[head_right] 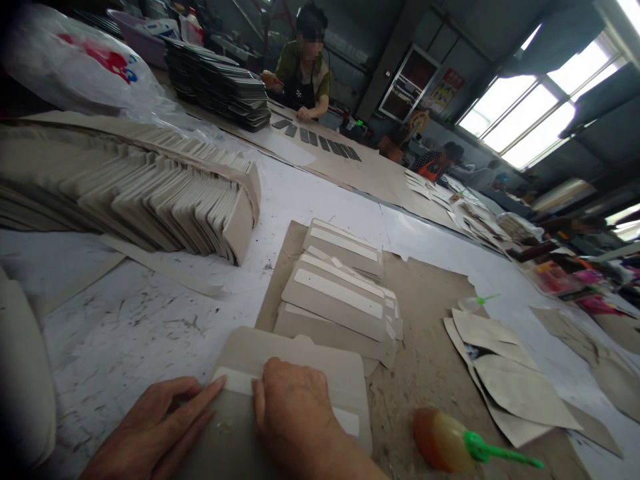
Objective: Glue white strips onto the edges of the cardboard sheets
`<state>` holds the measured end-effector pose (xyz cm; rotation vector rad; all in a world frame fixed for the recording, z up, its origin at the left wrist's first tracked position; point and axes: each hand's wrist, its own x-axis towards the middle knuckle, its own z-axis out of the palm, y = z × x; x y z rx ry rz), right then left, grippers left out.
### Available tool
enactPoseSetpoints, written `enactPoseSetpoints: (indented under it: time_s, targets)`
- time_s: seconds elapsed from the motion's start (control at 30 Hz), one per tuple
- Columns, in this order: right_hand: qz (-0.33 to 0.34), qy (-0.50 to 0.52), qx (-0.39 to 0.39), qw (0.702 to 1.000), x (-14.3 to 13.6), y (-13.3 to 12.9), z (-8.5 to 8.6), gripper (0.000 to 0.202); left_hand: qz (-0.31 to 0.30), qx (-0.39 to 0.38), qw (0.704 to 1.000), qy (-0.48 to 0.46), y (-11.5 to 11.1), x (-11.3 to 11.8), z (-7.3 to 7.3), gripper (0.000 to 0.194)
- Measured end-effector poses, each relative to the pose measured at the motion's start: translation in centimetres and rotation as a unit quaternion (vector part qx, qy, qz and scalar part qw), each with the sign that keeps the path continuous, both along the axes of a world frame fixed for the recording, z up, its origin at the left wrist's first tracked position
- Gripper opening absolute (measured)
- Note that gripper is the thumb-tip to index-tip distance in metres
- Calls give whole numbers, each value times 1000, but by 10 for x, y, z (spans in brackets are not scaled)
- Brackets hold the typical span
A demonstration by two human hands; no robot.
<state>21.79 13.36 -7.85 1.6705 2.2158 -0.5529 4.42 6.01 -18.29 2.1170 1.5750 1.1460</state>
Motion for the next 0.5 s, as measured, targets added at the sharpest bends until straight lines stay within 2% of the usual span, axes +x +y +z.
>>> enactPoseSetpoints:
  time_s: [0.2, 0.3, 0.4, 0.5]
  targets:
    - [11, -11, 11, 1000, -7, 0, 6, 25, -8, 14, 998, 59, 1, -2, -2, 37]
    - [-5, -43, 21, 999, -6, -4, 11, 27, -5, 37, 994, 106, 3, -5, -4, 36]
    - [-49, -55, 23, 997, 14, -11, 16, 27, -27, 64, 987, 146, 6, -9, -8, 36]
    - [-109, -17, 41, 993, 49, -21, 16, 19, -58, 87, 982, 157, 8, -16, -15, 48]
